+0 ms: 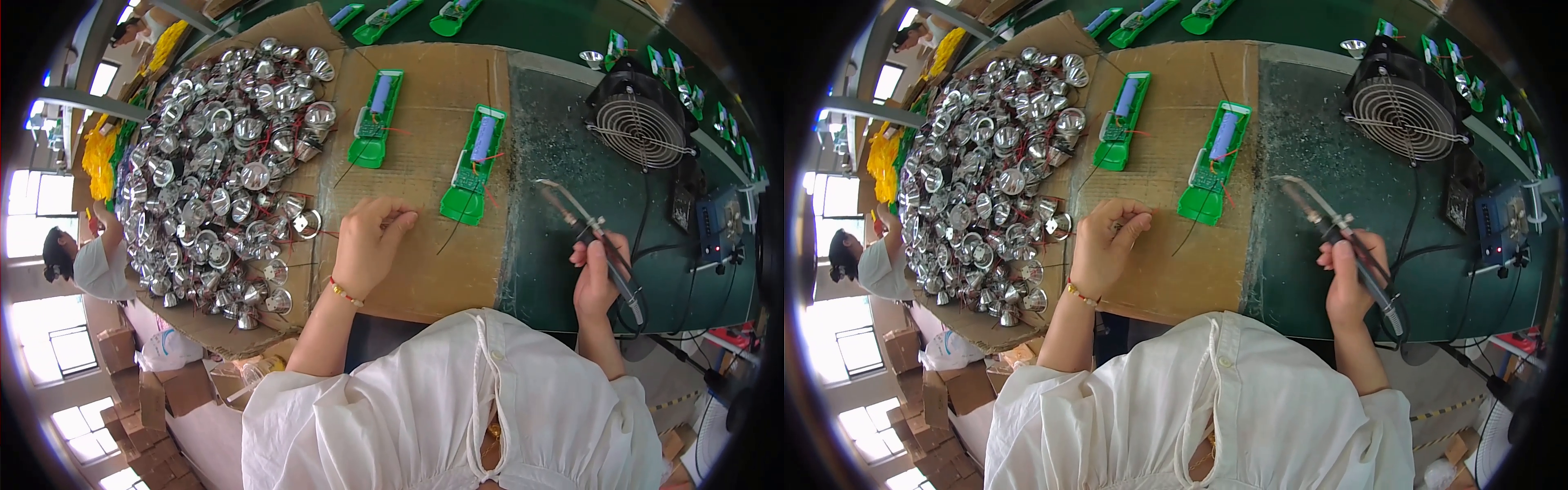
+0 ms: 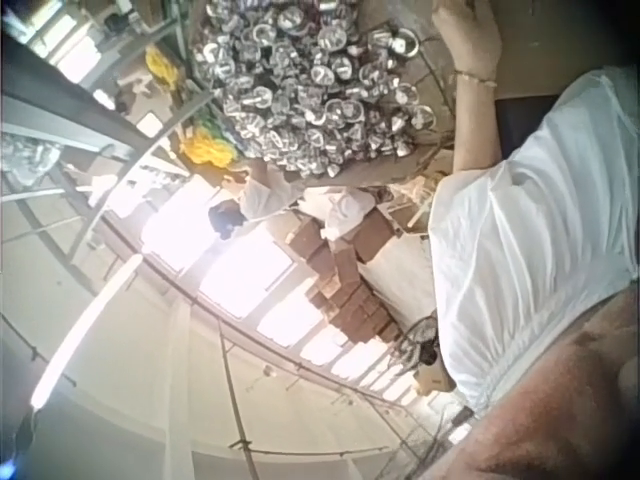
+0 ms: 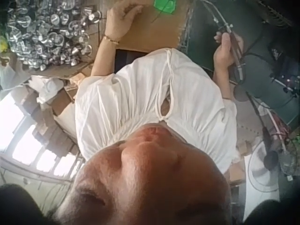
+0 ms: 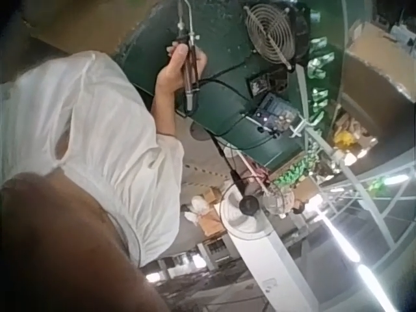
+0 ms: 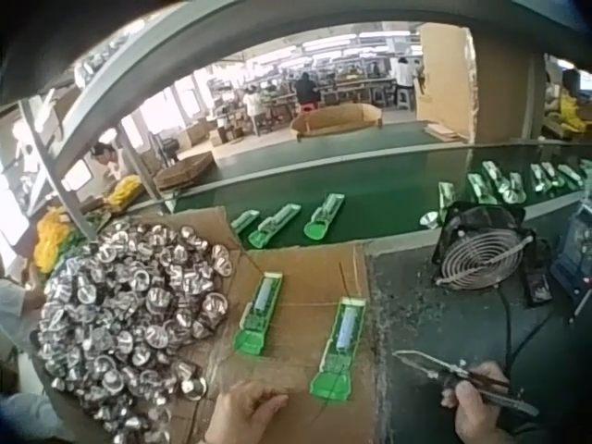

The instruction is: Soldering electronic components onto small circuit boards at a factory workstation.

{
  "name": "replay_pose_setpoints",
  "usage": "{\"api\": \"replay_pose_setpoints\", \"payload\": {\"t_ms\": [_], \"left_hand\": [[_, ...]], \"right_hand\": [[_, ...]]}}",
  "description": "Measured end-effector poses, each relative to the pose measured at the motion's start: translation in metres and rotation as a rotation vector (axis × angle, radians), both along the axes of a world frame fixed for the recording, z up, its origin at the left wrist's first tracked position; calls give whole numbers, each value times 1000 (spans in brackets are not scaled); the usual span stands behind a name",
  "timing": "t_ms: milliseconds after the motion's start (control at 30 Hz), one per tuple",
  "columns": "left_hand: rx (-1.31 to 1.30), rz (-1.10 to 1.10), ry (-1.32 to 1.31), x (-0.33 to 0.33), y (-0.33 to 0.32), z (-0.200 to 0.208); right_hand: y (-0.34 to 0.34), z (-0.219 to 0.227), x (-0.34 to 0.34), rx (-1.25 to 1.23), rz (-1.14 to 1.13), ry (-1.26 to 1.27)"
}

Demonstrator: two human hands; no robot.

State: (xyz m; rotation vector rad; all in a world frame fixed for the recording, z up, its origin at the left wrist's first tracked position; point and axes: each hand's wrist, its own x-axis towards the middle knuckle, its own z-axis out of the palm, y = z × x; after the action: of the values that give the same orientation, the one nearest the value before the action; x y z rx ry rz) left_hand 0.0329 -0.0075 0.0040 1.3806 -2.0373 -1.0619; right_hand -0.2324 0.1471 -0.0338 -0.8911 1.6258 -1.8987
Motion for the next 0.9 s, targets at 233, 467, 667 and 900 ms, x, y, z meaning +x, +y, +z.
{"api": "replay_pose_setpoints", "payload": {"t_ms": [233, 467, 667, 900], "left_hand": [[-98, -15, 35, -22, -4, 1], [-327, -127, 8, -49, -9, -13], [-425, -200, -4, -55, -9, -19], [-313, -196, -19, -54, -10, -23]], "right_hand": [[-7, 18, 25, -7, 321, 130], [-23, 20, 28, 116, 242, 188], [-31, 22, 35, 114, 169, 12], [-37, 19, 36, 141, 181, 34]]}}
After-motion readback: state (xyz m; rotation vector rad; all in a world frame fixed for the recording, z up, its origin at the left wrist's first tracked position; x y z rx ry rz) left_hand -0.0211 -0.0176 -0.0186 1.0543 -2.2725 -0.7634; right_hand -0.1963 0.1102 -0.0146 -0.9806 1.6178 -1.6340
